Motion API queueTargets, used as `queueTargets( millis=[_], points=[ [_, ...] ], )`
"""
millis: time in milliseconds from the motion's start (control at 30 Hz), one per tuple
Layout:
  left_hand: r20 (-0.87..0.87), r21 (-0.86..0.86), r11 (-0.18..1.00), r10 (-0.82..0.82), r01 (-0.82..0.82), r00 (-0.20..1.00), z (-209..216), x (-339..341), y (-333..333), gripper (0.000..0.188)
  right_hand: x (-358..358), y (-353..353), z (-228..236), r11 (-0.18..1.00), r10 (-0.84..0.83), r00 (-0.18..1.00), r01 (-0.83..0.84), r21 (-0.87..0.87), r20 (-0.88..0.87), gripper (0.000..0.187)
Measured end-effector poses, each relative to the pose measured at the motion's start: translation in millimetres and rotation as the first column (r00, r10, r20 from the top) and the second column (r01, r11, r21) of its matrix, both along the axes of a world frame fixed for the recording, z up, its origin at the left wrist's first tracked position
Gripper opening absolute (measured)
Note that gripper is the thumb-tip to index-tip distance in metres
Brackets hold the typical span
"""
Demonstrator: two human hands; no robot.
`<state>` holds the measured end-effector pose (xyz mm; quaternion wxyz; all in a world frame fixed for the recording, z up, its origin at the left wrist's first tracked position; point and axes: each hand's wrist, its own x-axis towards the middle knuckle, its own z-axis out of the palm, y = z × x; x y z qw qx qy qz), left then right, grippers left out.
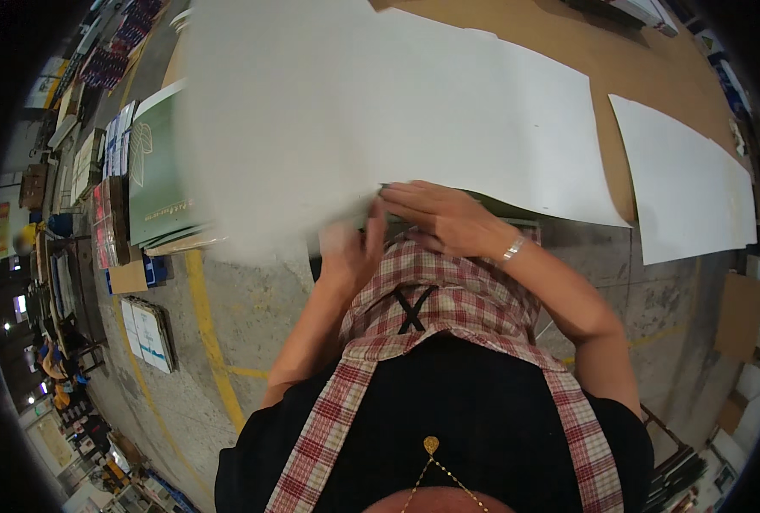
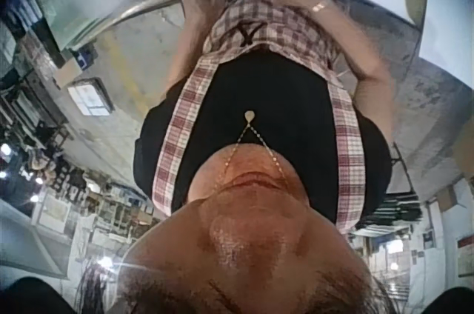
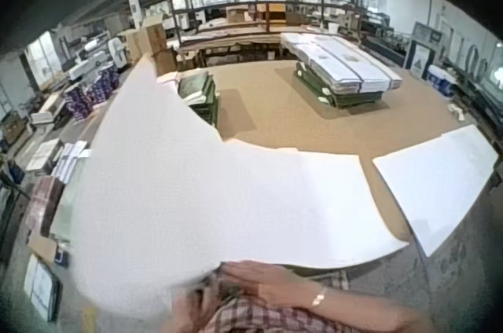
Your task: Folding and assembling green and white paper folders at a work table.
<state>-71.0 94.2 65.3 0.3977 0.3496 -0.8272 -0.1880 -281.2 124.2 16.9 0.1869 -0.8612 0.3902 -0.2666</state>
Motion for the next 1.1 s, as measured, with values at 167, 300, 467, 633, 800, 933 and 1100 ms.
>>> queueTargets(
  millis=[167,300,467,633,800,933,1100],
  points=[
    [0.420,0.255,0.950,-0.277,0.181,0.864,32.6,2.6,-35.8,0.063,55.7,-21.0,-79.2,0.947,-0.173,0.983,0.181,-0.264,0.054,0.065],
    [0.228,0.095,0.985,-0.161,0.143,0.960,-29.7,-9.4,-91.5,0.064,60.4,-32.5,-12.0,0.943,0.239,0.970,-0.222,0.247,-0.042,0.061],
    [0.471,0.258,0.930,-0.358,0.262,0.806,-21.9,-19.2,-99.9,0.060,58.6,-30.5,-25.9,0.962,0.159,0.975,-0.188,0.198,0.154,0.058],
    [0.481,0.227,0.921,-0.388,0.316,0.786,0.6,-25.6,-51.6,0.062,57.7,-33.2,-81.7,0.970,0.191,0.980,-0.197,0.142,0.054,0.036],
    [0.465,0.444,0.870,-0.427,0.214,0.775,-20.5,-29.6,-66.9,0.057,74.0,-10.5,-44.0,0.980,-0.112,0.994,0.109,-0.169,-0.010,0.028],
    [0.117,0.602,0.771,-0.342,0.207,0.933,-46.3,-12.7,-64.9,0.061,29.1,29.1,0.8,0.911,-0.371,0.927,0.376,-0.168,0.060,0.051],
    [0.084,0.684,0.720,-0.237,0.117,0.968,-54.1,-9.3,-63.9,0.066,-46.8,50.5,-2.3,0.911,-0.412,0.911,0.412,0.012,-0.030,0.061]
  ],
)
